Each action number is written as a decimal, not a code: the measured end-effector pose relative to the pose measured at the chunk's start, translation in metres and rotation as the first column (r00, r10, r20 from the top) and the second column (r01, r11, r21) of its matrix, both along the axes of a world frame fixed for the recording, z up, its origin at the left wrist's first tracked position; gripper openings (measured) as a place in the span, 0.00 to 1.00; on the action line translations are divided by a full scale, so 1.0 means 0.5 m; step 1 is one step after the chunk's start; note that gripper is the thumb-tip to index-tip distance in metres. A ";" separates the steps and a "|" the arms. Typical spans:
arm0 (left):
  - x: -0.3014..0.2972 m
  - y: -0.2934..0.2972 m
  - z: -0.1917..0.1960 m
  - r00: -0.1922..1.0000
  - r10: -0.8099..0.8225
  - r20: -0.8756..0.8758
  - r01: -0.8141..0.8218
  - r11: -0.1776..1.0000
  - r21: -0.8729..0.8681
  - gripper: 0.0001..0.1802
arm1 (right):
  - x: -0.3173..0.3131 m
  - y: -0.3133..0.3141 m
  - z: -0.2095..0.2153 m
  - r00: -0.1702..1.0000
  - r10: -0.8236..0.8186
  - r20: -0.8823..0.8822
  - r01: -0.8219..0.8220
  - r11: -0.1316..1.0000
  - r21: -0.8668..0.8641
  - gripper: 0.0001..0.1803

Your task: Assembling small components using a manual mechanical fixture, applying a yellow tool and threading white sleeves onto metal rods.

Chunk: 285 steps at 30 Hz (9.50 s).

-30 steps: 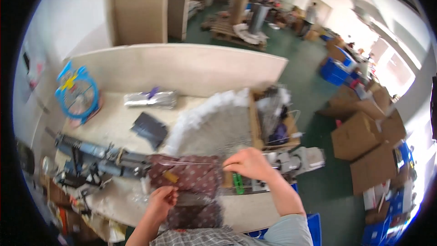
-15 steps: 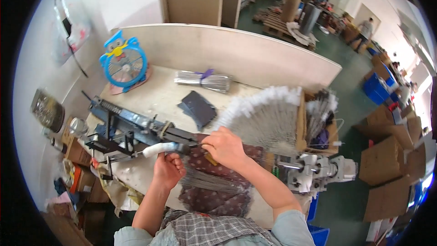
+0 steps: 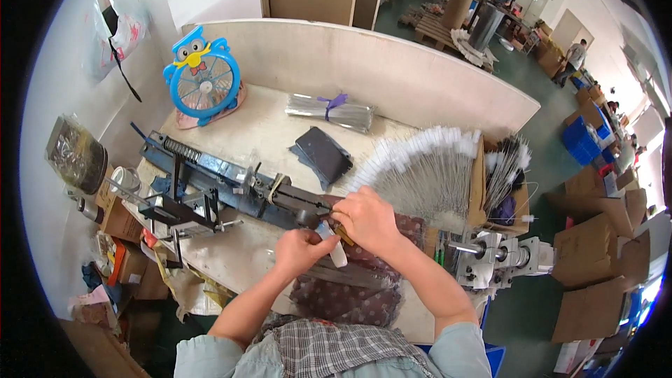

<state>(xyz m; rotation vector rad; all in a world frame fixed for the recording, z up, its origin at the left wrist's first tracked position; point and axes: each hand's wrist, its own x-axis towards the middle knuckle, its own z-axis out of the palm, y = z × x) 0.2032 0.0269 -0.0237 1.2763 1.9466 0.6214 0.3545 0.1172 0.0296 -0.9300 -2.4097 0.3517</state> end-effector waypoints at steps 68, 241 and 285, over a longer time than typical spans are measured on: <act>0.122 0.014 0.022 0.299 0.197 0.933 -0.463 0.885 -0.039 0.12 | 0.073 0.007 0.015 0.999 -0.009 -0.041 0.003 0.988 -0.154 0.08; 0.258 0.088 0.076 0.802 -0.597 0.012 0.431 0.593 0.680 0.08 | 0.331 -0.069 0.119 0.864 -0.499 -0.065 0.483 0.858 -0.175 0.08; -0.022 0.006 -0.034 0.972 -0.015 0.235 0.007 0.999 0.036 0.23 | 0.024 0.062 0.016 0.988 0.153 -0.022 -0.155 0.980 -0.124 0.07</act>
